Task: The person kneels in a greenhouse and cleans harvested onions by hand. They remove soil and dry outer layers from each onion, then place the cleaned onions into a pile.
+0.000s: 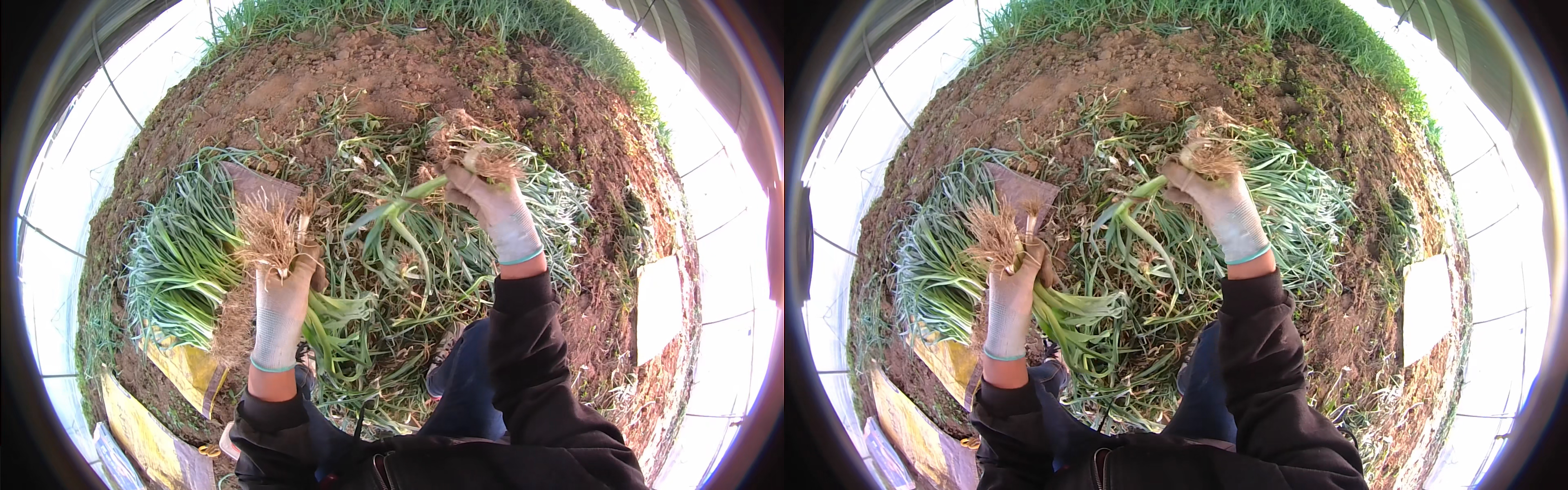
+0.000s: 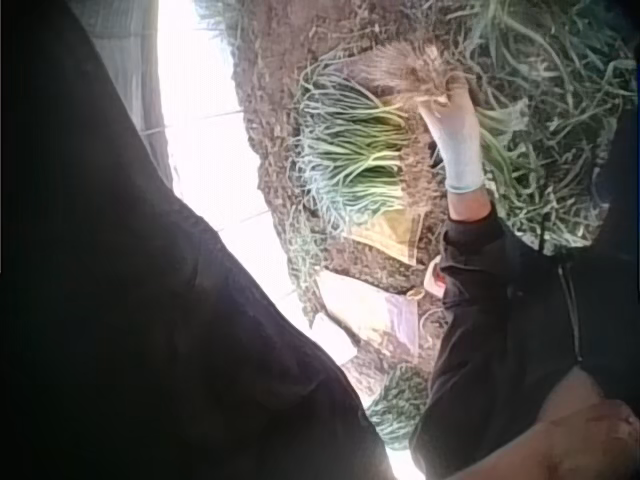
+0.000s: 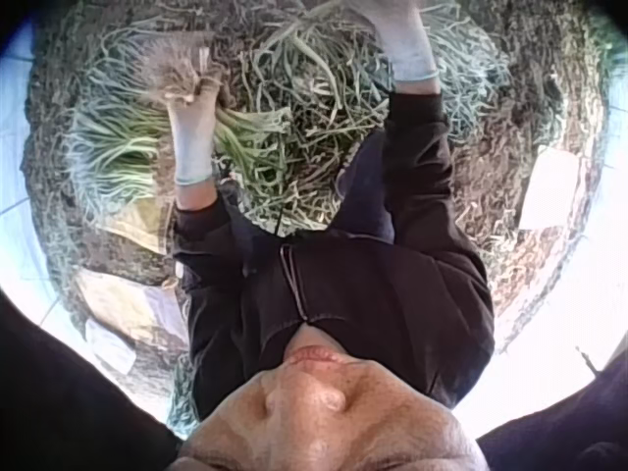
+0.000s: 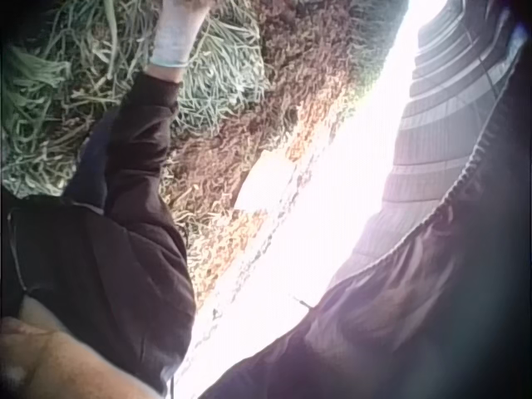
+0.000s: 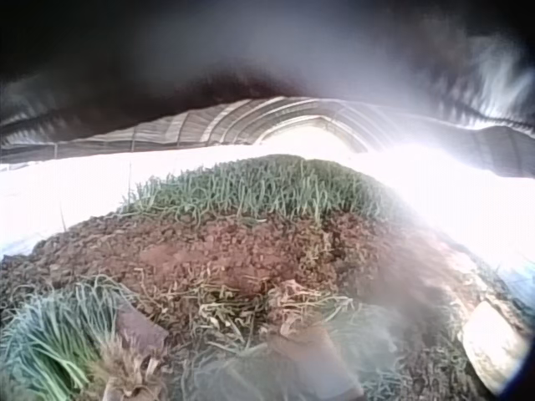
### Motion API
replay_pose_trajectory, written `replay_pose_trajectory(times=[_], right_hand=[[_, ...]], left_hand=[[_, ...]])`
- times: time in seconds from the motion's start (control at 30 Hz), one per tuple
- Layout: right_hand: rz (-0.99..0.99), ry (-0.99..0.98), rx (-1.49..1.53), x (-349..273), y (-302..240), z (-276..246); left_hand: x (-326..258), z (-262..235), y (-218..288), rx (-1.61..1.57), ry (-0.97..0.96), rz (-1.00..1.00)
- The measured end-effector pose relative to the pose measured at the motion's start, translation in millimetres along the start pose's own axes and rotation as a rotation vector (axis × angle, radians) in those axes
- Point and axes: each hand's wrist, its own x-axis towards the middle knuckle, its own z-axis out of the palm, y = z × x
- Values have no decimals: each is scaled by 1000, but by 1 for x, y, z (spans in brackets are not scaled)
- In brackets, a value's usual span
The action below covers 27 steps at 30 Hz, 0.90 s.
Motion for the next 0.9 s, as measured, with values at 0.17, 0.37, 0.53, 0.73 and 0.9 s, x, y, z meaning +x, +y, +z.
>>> replay_pose_trajectory(times=[0.17, 0.37, 0.53, 0.73, 0.9], right_hand=[[-300, -107, -603, 2, 0, 4], [-354, -4, -946, 14, 8, -16], [-437, -74, -817, -1, -1, 12], [-235, -177, -540, -28, 4, 65], [-187, -500, -606, -27, 19, 66]], left_hand=[[-3, 0, 6, -110, 83, -118], [2, -5, 0, -64, 23, -113], [-9, 14, 13, -69, -19, -162], [-9, 20, 0, -91, -75, -118], [-10, 20, 5, -10, -60, -66]])
